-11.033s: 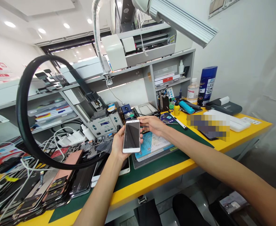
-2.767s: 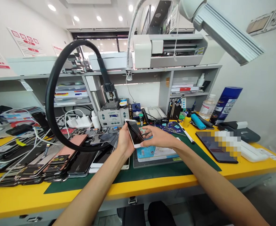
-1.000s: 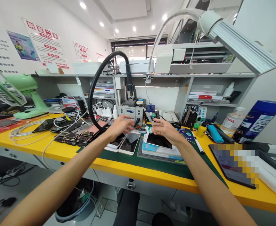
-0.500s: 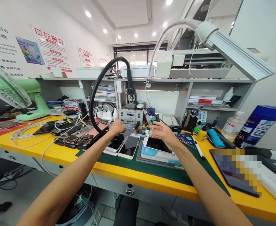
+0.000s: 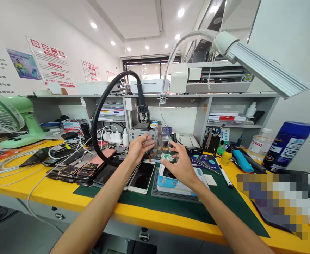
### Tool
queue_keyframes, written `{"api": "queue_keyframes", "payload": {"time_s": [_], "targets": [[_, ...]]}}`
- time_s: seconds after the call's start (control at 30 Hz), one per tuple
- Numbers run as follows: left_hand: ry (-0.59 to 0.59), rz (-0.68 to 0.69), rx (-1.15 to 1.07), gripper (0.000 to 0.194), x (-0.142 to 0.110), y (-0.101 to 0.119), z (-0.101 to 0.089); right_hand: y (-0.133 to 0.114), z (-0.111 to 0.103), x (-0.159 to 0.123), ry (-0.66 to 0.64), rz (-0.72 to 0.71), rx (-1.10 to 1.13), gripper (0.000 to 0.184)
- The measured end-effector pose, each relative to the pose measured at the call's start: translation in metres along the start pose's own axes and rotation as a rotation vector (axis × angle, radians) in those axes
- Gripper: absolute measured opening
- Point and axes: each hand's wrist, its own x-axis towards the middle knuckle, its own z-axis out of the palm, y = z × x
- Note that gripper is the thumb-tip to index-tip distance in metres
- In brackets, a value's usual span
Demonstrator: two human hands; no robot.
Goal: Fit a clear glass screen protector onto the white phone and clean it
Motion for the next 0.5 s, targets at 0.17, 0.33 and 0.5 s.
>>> {"api": "queue_keyframes", "payload": {"time_s": [0.17,0.33,0.5], "targets": [[0.001,0.075,-0.015,0.015,-0.012,-0.001,0.006,0.003,0.011,-0.005,0.016,-0.079,-0.162,0.066],[0.008,0.103,-0.024,0.017,-0.024,-0.003,0.011,0.005,0.023,-0.01,0.055,-0.161,-0.273,0.06],[-0.008,0.144,-0.008,0.022,-0.034,-0.004,0.009,0.004,0.03,-0.013,0.088,-0.241,-0.335,0.056]]}}
